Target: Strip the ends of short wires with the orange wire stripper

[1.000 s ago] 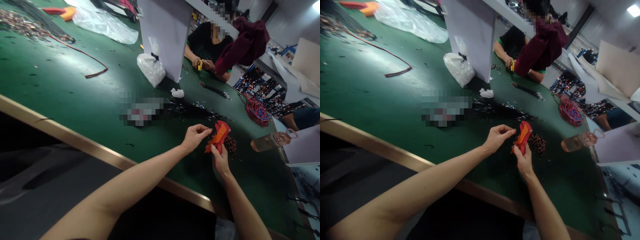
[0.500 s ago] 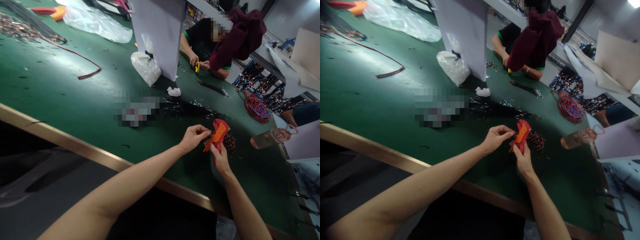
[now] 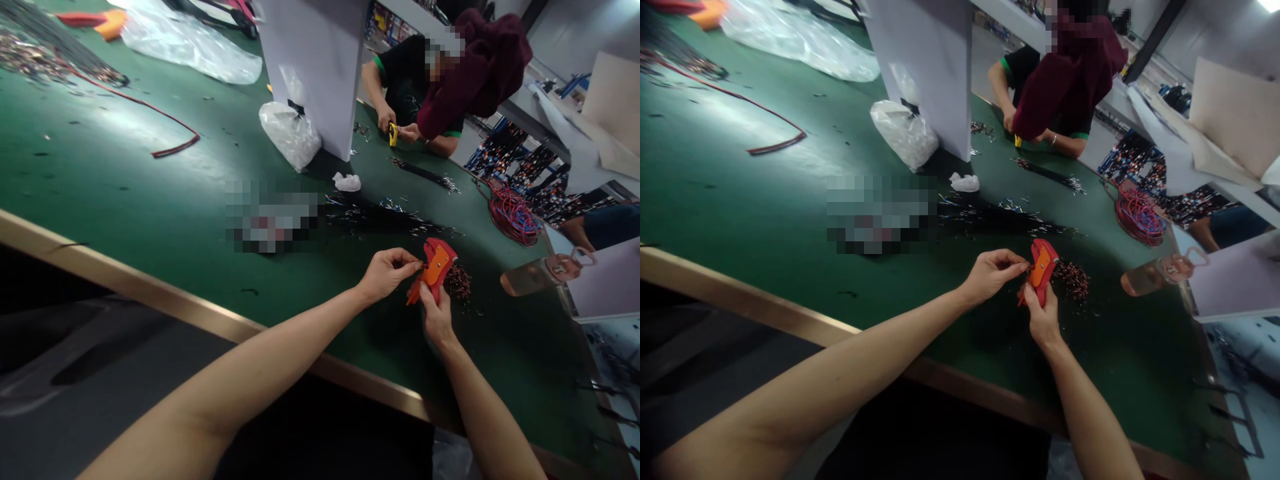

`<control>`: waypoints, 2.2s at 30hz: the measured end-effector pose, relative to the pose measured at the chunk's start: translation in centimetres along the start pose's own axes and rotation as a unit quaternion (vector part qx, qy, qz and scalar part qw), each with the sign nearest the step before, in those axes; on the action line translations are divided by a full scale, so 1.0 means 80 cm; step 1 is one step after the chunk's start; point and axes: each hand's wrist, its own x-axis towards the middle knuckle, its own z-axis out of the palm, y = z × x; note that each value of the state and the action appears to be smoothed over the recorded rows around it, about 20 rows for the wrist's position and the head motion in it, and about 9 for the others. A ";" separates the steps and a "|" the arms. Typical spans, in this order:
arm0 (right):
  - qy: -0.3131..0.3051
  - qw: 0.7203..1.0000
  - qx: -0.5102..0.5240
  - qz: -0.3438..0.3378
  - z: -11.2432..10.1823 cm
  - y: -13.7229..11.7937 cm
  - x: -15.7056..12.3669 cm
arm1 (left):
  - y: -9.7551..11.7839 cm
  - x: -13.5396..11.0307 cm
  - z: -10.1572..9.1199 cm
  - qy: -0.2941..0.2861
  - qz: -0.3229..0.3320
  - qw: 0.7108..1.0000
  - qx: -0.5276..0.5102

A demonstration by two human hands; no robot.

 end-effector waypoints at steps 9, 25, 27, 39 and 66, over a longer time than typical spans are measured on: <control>-0.031 0.998 0.061 0.012 0.004 -0.003 -0.001 | -0.004 0.001 -0.001 -0.012 0.011 1.000 0.021; -0.034 0.991 0.121 0.049 0.000 0.005 -0.008 | -0.004 0.000 0.001 -0.020 -0.009 1.000 -0.009; -0.045 0.990 0.124 0.046 -0.001 0.005 -0.009 | -0.003 0.002 -0.001 0.000 -0.011 1.000 -0.013; -0.032 0.983 -0.174 -0.055 -0.042 -0.013 0.006 | 0.018 0.016 -0.018 0.084 0.013 0.995 -0.053; 0.037 0.971 -0.191 -0.139 -0.029 -0.022 -0.002 | 0.007 -0.008 -0.001 -0.106 -0.001 0.992 0.070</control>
